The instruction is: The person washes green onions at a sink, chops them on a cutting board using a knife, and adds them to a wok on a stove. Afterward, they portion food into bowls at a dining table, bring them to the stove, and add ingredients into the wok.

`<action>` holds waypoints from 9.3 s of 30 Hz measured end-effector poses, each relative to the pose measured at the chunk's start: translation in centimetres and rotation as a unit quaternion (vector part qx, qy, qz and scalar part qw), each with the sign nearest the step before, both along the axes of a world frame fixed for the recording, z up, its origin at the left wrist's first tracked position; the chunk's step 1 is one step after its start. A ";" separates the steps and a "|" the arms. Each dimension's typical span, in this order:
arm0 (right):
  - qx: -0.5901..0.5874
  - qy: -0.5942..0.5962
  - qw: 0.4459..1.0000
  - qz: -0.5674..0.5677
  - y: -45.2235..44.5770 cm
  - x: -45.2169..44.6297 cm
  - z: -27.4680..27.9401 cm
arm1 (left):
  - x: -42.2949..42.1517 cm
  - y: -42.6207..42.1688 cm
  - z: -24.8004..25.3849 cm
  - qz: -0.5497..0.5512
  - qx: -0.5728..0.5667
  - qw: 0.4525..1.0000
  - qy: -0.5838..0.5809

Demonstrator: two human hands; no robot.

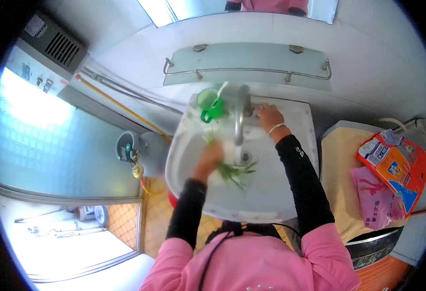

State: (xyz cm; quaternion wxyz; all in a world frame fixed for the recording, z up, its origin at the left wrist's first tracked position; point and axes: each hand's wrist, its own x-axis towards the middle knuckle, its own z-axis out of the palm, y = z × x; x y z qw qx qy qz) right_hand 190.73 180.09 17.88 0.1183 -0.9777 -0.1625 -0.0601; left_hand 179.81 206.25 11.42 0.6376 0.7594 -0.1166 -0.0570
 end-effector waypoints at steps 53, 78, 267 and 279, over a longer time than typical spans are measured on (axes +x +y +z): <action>0.664 -0.119 0.612 -0.413 -15.7 -75.6 7.9 | -47.4 -38.0 19.3 -0.667 -0.020 0.566 0.483; 0.712 -0.443 0.235 -0.491 -51.8 -98.9 6.9 | -70.9 -79.3 14.8 -0.795 0.088 0.443 0.405; 0.283 0.097 0.694 -0.655 -249.5 -90.9 -0.2 | -59.7 -276.7 -2.8 -0.525 0.212 0.759 -0.321; 0.199 0.140 0.705 -0.667 -248.5 -87.2 -3.3 | -59.9 -275.1 -2.6 -0.506 0.213 0.736 -0.395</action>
